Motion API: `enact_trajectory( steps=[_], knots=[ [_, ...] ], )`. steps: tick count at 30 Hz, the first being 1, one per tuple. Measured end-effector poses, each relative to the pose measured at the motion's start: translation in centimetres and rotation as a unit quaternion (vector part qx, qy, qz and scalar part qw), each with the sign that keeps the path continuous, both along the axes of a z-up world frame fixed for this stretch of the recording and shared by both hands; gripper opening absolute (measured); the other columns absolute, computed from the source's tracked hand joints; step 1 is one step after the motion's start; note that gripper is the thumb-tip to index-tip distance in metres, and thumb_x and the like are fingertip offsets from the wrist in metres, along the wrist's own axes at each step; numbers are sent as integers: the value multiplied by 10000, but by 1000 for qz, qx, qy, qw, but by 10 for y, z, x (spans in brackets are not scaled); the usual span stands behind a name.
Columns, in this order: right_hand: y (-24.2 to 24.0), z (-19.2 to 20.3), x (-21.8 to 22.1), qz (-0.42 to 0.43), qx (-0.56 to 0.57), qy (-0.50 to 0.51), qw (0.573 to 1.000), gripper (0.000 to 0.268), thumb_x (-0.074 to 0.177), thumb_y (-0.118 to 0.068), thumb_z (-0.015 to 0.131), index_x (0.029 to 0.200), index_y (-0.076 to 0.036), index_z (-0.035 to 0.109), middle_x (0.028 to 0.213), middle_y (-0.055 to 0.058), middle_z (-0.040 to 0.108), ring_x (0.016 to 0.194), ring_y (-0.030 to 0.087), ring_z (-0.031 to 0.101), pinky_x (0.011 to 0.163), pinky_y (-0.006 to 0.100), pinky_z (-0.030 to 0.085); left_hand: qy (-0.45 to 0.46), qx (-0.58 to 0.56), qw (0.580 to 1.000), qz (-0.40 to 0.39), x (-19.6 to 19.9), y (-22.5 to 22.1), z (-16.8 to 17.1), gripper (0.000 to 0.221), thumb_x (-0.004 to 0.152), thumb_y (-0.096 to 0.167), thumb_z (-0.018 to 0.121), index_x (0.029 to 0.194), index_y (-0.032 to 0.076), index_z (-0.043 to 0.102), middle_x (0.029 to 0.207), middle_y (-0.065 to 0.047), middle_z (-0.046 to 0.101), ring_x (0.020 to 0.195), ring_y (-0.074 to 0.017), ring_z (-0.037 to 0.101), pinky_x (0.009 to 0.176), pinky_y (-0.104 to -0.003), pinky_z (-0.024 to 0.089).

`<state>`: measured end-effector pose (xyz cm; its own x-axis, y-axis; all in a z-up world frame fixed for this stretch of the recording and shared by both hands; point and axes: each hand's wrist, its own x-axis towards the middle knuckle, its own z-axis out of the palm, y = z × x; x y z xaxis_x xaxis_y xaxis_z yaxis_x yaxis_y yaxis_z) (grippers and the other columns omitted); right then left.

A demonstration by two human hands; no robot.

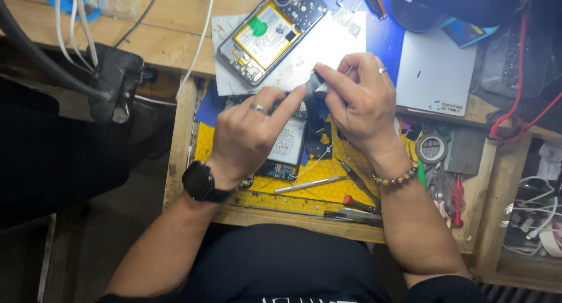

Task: The person repairs a smartphone by removing the back cover, disconnecting the battery, and replacing the internal battery pack. They use a plastic pry tool to open the device and a screwdriver to remove screws. The person then connects a charging cable to test the device and reassembles the back cover.

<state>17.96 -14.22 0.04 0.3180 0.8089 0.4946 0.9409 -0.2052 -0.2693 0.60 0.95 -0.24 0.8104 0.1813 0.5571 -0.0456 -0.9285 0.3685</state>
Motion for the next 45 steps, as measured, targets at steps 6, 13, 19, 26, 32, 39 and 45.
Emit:
enact_trajectory(
  steps=[6,13,19,26,32,39,45],
  knots=[
    [-4,-7,2,2,2,5,1000,321,926,-13,776,1225,-130,766,1057,47,572,874,197,566,787,332,488,-15,64,998,-20,18,4,-5,297,949,80,683,1243,98,719,1060,-38,614,792,-169,686,625,-318,551],
    [-7,-12,5,12,1,3,1000,338,926,11,759,1236,-123,760,1065,50,557,889,192,570,800,320,487,-22,90,996,-18,21,6,-15,267,931,80,687,1194,58,722,1292,-56,660,789,-172,683,637,-305,556],
    [-7,-12,6,13,2,7,1000,341,924,17,765,1239,-114,760,1064,50,551,882,187,562,784,303,486,-21,71,997,-24,22,6,-15,233,980,89,684,1205,39,717,1256,-47,683,796,-174,699,659,-304,564],
    [-6,-12,6,11,0,9,1000,338,916,5,771,1232,-115,759,1060,45,548,867,178,559,788,312,486,-24,-1,999,-23,24,3,-14,198,1012,68,697,1207,37,700,1249,-51,687,889,-190,737,719,-313,587],
    [-2,-2,2,2,3,4,1000,297,922,-60,804,1212,-109,761,1052,58,573,886,218,557,789,352,479,-56,-201,978,13,30,-7,-6,112,1039,94,694,1144,60,713,1127,-55,715,895,-231,746,737,-319,588],
    [-4,9,-5,5,73,162,984,318,936,22,731,1245,-51,707,1092,96,630,932,196,648,811,318,542,24,-464,883,58,42,-8,6,158,999,151,672,927,20,722,649,-43,669,527,-108,650,480,-258,454],
    [-11,26,-9,17,82,209,974,339,966,91,636,1289,-10,664,1093,114,712,959,174,709,831,269,569,80,-553,829,13,28,-16,17,224,1000,201,623,896,22,710,624,6,647,519,-51,627,459,-228,478]
  ],
)
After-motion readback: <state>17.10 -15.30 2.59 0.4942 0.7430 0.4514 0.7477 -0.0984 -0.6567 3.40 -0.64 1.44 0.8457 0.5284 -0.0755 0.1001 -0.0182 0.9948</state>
